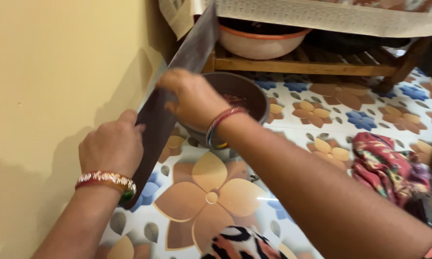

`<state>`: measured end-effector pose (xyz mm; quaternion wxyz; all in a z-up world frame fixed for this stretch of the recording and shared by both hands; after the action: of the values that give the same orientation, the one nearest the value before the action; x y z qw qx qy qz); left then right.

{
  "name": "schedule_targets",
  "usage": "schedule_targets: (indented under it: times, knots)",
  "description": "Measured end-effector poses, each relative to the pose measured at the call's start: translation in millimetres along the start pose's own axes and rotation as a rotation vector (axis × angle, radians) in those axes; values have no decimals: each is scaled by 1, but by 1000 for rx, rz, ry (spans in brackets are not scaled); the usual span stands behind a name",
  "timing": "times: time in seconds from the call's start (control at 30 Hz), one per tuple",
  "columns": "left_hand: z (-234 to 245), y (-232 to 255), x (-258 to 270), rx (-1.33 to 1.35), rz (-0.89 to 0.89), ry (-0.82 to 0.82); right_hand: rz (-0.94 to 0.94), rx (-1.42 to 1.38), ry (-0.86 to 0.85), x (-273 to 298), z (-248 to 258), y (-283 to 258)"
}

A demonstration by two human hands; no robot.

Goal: The person is disassembling an electric fan by removing the blades from the central hub. Using a screwdriver, they loosen and remove screws from each blade attachment point. The removed blades are placed aside on the floor.

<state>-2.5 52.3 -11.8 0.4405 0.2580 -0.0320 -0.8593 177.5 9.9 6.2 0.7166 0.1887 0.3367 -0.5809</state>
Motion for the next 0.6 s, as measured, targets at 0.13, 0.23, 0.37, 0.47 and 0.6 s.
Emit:
schedule_targets:
  times: [0.13, 0.23, 0.37, 0.47, 0.6]
  knots:
    - [-43, -47, -9, -24, 139, -71, -138, 20, -278, 8, -70, 2]
    - [-81, -71, -17, -20, 184, -77, -167, 6, -408, 14, -112, 2]
    - [-127, -96, -26, 28, 267, -78, -325, -105, -512, 27, -164, 1]
    - [-149, -111, -31, 31, 312, -98, -350, -176, -405, 38, -198, -7]
    - [-164, -129, -30, 8, 328, -143, -429, -274, -321, 58, -228, -28]
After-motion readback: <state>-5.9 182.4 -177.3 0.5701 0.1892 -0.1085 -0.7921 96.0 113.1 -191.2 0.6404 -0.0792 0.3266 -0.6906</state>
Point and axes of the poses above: each hand's wrist, its own x-axis away from the middle knuckle, its own z-axis out of the back of the hand, y = z × x, the point moved 3 cm from there along -x, towards the middle knuckle, and after that the axes turned 9 degrees about x, right-handed, at the moved point
